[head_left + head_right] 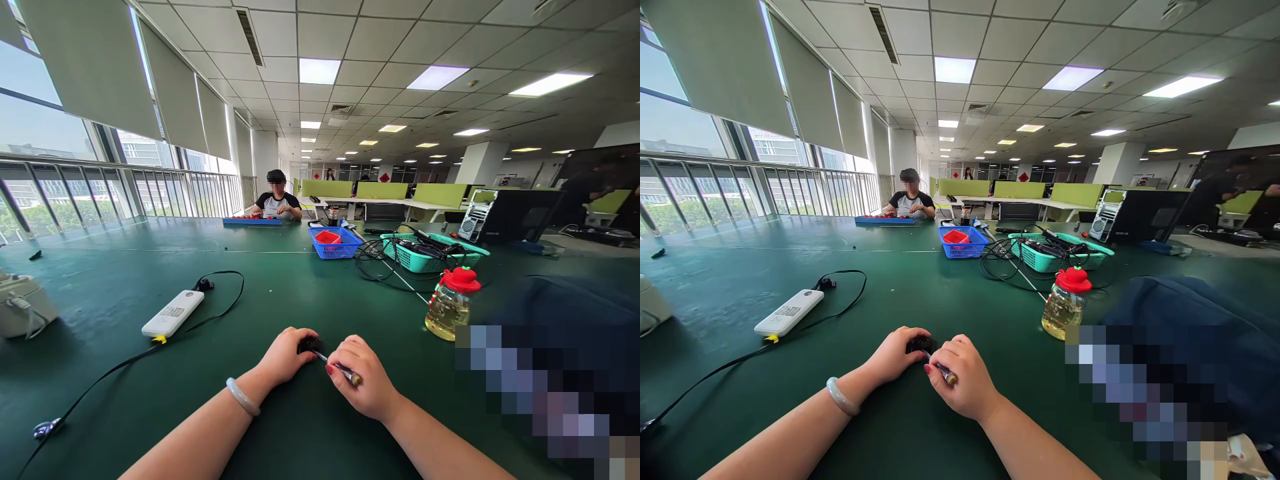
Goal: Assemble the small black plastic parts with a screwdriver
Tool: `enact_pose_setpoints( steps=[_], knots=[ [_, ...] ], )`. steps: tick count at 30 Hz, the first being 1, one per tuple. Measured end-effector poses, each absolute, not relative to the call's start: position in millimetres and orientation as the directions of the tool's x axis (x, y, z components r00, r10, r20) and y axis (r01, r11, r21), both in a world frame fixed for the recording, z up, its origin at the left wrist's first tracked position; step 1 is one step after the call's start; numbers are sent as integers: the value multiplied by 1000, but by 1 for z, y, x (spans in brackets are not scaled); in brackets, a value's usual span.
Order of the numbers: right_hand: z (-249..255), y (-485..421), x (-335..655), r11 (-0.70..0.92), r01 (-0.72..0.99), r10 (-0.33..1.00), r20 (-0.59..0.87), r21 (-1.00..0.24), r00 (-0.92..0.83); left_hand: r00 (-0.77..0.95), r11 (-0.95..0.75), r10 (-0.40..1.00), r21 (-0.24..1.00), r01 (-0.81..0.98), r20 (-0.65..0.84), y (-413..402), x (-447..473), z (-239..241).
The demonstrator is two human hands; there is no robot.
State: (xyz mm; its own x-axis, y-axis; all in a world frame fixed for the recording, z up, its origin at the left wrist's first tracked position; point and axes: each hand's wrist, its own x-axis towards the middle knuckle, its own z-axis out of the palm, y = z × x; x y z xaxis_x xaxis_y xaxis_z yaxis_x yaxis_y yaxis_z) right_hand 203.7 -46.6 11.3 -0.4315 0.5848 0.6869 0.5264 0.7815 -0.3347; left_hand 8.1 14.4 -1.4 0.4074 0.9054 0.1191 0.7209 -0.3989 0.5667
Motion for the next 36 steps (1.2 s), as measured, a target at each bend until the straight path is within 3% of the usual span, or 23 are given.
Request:
enact_pose_setpoints(
  steps=[8,12,18,25,36],
  knots=[
    [10,-50,197,837,541,428,714,-82,-554,399,-401,908,550,733,131,13,8,-2],
    [2,-55,187,826,564,416,674,1,-610,398,-413,904,553,723,155,13,8,-4],
    [-11,-56,178,805,593,466,637,-17,-614,397,-401,907,568,718,139,13,8,-3],
    [-5,-56,180,790,598,510,686,-135,-519,422,-398,900,599,695,109,15,4,-2],
    [-5,-47,180,806,565,480,755,-177,-448,427,-381,899,651,656,96,16,2,-5]
  ],
)
